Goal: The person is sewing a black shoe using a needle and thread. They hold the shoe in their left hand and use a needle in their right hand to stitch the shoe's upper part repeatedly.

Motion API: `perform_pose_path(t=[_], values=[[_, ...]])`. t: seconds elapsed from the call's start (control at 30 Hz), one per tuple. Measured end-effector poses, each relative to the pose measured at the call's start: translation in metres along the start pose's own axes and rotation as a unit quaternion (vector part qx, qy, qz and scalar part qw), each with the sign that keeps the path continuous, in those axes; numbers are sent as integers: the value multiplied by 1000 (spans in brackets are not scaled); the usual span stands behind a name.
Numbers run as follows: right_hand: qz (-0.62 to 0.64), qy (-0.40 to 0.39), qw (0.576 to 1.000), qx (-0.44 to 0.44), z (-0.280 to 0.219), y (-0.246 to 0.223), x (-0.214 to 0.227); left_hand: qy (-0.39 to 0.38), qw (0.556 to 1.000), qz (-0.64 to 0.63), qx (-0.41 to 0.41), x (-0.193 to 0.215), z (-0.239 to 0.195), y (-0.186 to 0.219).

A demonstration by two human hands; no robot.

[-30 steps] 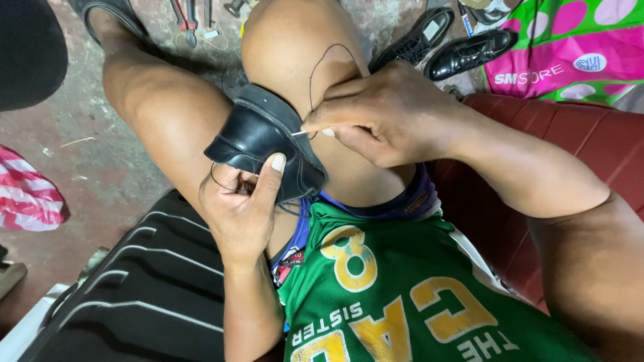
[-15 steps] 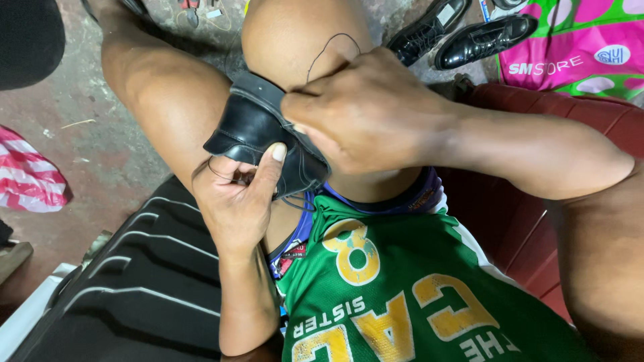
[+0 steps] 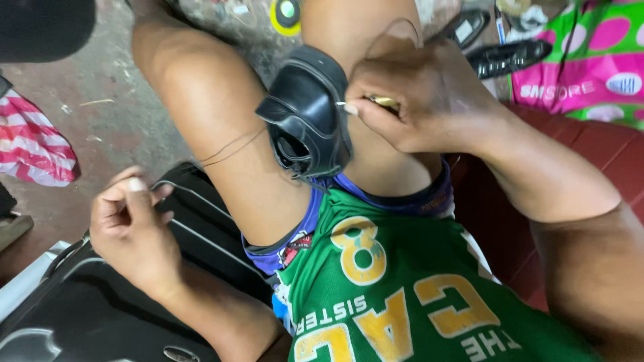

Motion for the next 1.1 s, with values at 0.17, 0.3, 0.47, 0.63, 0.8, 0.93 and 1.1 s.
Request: perform_pose_path(t=[0.17,0.3,0.47,0.63,0.8,0.93,1.1], values=[[30,-26,998,-52,-7,5,-3,47,928,226,-292,-41,-37,57],[48,-40,995,-83,-5,8,-1,-108,877,235,-404,-95,-51,83],[42,-4,999,-28,-3,6,-1,-183,947,35,-262,-92,-38,54],[55,-16,997,-46,-4,9,-7,-243,871,-426,-34,-89,-34,26],[69,-49,996,-35,-4,8,-6,-210,977,-40,15,-104,-48,40],[54,-64,996,16,-1,7,-6,-234,965,39,-111,-114,-46,55],[35,-76,996,6,4,8,-5,-307,951,-47,-4,-118,-33,56]])
Point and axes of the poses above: each hand's wrist, its own z-axis towards the middle knuckle, its own x-axis out of the back of the hand, y = z × x, the point moved 2 cm from there along z, towards the middle knuckle, and after that the axes turned 12 degrees about z, right-handed, at the moved point
